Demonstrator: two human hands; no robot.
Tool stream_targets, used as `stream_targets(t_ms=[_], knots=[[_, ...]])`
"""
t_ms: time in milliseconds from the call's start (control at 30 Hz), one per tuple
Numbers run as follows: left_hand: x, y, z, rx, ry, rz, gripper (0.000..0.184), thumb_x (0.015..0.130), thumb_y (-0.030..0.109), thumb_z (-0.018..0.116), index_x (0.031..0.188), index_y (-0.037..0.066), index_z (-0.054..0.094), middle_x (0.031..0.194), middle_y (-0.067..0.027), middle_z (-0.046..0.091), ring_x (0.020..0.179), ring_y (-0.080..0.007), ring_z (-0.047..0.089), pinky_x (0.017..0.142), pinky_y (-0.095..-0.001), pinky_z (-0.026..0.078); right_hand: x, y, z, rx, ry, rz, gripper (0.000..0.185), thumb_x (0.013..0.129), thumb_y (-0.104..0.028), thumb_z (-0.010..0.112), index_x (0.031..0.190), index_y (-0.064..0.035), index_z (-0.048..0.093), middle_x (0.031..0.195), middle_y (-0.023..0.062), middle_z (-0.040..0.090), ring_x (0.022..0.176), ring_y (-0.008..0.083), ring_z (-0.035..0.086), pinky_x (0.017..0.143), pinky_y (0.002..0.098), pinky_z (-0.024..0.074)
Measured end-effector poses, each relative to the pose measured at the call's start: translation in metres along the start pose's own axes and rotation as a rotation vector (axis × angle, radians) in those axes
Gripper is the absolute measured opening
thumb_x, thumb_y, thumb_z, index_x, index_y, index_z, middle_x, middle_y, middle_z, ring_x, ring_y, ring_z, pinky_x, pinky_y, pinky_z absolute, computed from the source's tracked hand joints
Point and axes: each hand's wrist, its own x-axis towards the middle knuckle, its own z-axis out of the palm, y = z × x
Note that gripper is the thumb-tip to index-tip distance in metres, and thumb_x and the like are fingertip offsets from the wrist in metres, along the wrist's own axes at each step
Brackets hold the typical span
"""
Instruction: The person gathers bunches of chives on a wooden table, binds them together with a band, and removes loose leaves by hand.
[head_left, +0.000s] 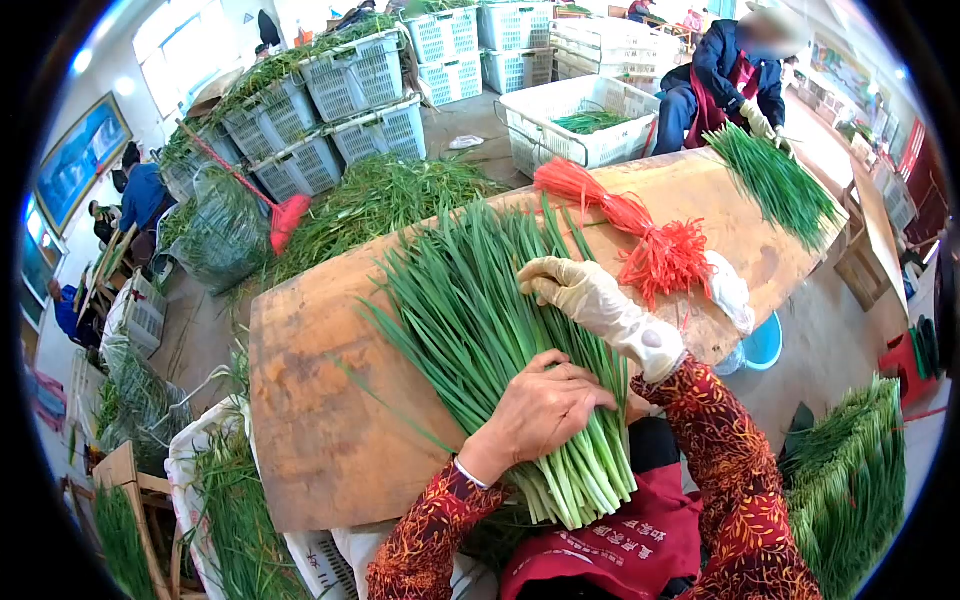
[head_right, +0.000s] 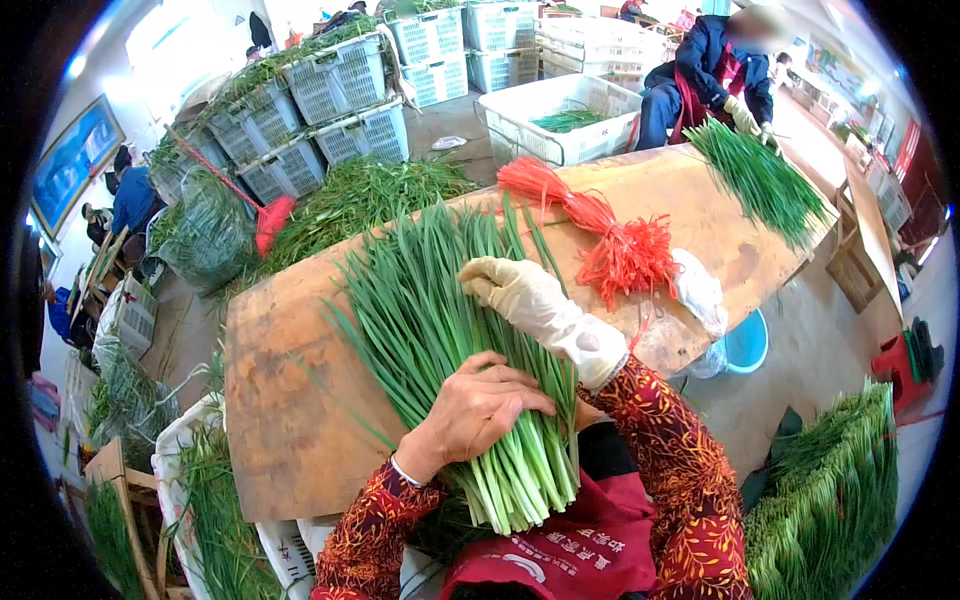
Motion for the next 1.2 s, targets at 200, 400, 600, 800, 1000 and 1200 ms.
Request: stream_targets(t_ms=[200, 400, 600, 800, 1000, 1200], knots=[[0.000, 0.002, 0.001, -0.011, 0.036, -0.014, 0.032, 0.086, 0.013, 0.035, 0.088, 0.012, 0.067, 0.088, -0.0005, 0.068, 0.091, -0.0168, 0.061, 0.093, -0.0365, 0.038, 0.005, 0.039, 0.001, -0.111, 0.091, 0.180, 0.027, 0.086, -0.027, 0.057, 0.103, -0.0064, 0.063, 0.083, 0.0091, 0.066, 0.077, 0.0184, 0.063, 0.071, 0.0297, 0.0481], [0.003, 0.003, -0.001, -0.021, 0.023, -0.019, 0.031, 0.085, 0.012, 0.037, 0.089, 0.012, 0.067, 0.088, -0.0018, 0.067, 0.090, -0.0172, 0.061, 0.091, -0.0363, 0.039, 0.008, 0.008, 0.004, -0.326, 0.008, 0.200, 0.041, 0.080, -0.042, 0.063, 0.100, -0.0058, 0.066, 0.093, 0.0131, 0.066, 0.088, 0.0251, 0.062, 0.081, 0.0333, 0.0457], [0.003, 0.003, -0.001, -0.021, 0.019, -0.022, 0.031, 0.085, 0.012, 0.037, 0.089, 0.012, 0.067, 0.089, -0.0019, 0.067, 0.090, -0.0175, 0.061, 0.090, -0.0365, 0.039, 0.017, 0.029, 0.000, 0.177, -0.066, 0.343, 0.038, 0.078, -0.035, 0.071, 0.094, -0.0010, 0.066, 0.076, 0.0029, 0.063, 0.066, 0.0104, 0.054, 0.063, 0.0248, 0.0437], [0.003, 0.004, -0.002, -0.005, -0.002, -0.039, 0.031, 0.085, 0.012, 0.036, 0.090, 0.013, 0.067, 0.091, -0.0002, 0.068, 0.092, -0.0166, 0.061, 0.091, -0.0365, 0.038, 0.003, 0.036, -0.013, 0.615, -0.149, 0.425, 0.026, 0.084, -0.028, 0.066, 0.087, -0.0028, 0.060, 0.073, 0.0026, 0.060, 0.045, 0.0057, 0.042, 0.044, 0.0202, 0.0363], [0.003, 0.004, -0.003, -0.008, -0.010, -0.047, 0.032, 0.085, 0.012, 0.035, 0.089, 0.013, 0.067, 0.092, 0.0007, 0.068, 0.092, -0.0159, 0.061, 0.092, -0.0365, 0.038, 0.001, 0.036, -0.014, 0.840, -0.237, 0.379, 0.027, 0.085, -0.020, 0.064, 0.105, -0.0026, 0.056, 0.088, 0.0062, 0.064, 0.050, 0.0047, 0.044, 0.048, 0.0182, 0.0400], [0.003, 0.002, -0.001, 0.000, 0.003, -0.034, 0.032, 0.085, 0.011, 0.035, 0.088, 0.012, 0.067, 0.091, 0.0003, 0.068, 0.091, -0.0164, 0.062, 0.090, -0.0365, 0.040, -0.004, 0.039, -0.015, 0.734, -0.260, 0.346, 0.024, 0.084, -0.017, 0.065, 0.101, -0.0024, 0.057, 0.081, 0.0032, 0.062, 0.052, 0.0054, 0.047, 0.051, 0.0183, 0.0409]])
